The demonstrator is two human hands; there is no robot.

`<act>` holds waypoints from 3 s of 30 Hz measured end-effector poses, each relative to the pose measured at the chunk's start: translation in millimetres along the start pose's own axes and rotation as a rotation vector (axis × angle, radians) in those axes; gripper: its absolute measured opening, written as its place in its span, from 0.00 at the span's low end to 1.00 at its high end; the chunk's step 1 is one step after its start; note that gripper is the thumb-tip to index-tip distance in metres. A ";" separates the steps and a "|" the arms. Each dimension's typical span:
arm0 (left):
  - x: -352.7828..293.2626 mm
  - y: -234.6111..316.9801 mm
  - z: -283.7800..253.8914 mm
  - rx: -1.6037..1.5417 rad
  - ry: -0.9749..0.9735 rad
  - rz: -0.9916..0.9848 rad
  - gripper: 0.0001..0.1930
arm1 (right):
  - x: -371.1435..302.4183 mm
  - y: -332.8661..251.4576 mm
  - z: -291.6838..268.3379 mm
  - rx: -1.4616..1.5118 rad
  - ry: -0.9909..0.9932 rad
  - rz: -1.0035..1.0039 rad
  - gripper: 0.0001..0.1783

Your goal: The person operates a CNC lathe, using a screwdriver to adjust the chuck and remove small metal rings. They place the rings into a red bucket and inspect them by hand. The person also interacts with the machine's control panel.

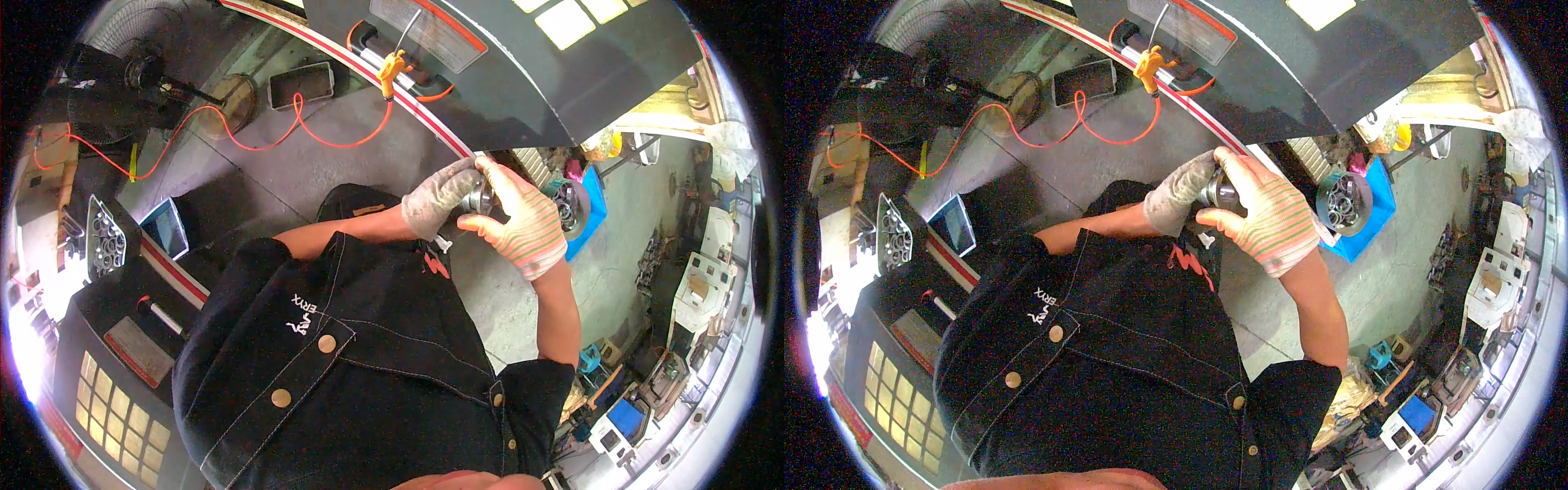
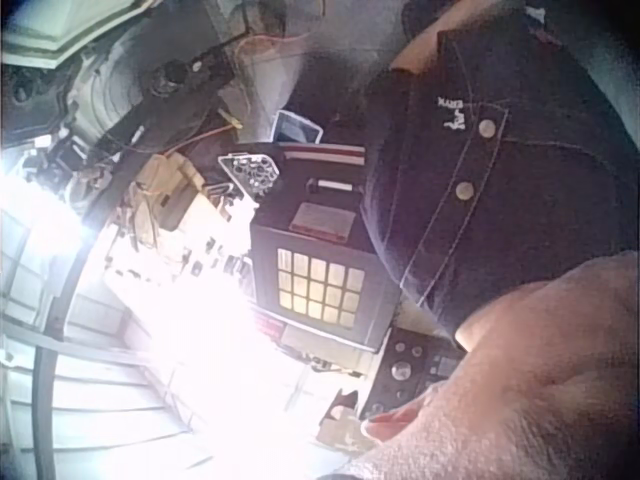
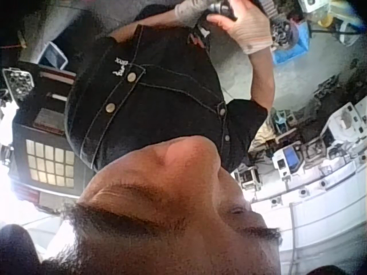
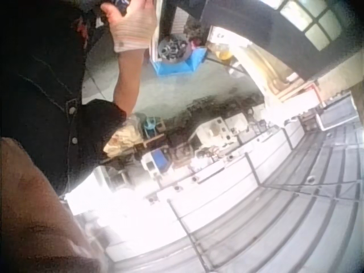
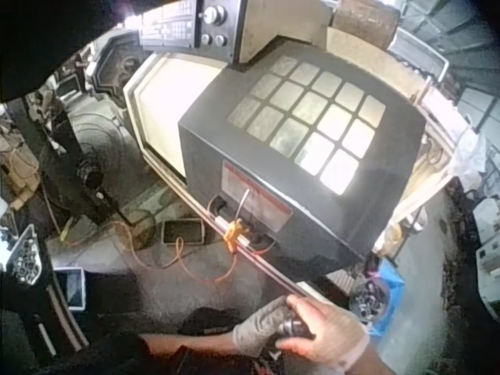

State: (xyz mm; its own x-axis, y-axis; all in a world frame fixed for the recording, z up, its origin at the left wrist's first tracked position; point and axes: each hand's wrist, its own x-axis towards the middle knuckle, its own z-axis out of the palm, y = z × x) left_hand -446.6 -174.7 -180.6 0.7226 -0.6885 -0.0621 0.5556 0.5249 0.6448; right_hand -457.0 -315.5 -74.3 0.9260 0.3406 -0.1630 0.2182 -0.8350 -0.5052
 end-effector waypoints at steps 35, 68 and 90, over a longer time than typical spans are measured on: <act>17.0 -17.3 -1.6 0.202 0.065 0.108 0.32 | -1.5 22.3 20.7 -0.018 0.311 -0.053 0.39; -2.6 4.3 -7.4 0.106 0.102 -0.132 0.20 | -9.3 27.5 68.7 0.828 0.617 0.077 0.23; -30.9 30.4 9.7 0.829 -0.129 0.234 0.16 | -44.5 1.9 49.5 0.379 0.561 -0.126 0.27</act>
State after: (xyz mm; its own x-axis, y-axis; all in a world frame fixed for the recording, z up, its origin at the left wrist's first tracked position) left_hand -456.0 -142.4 -151.7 0.7004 -0.6862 0.1962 -0.1162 0.1616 0.9800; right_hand -513.1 -310.9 -110.0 0.9424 0.0646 0.3282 0.3064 -0.5603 -0.7695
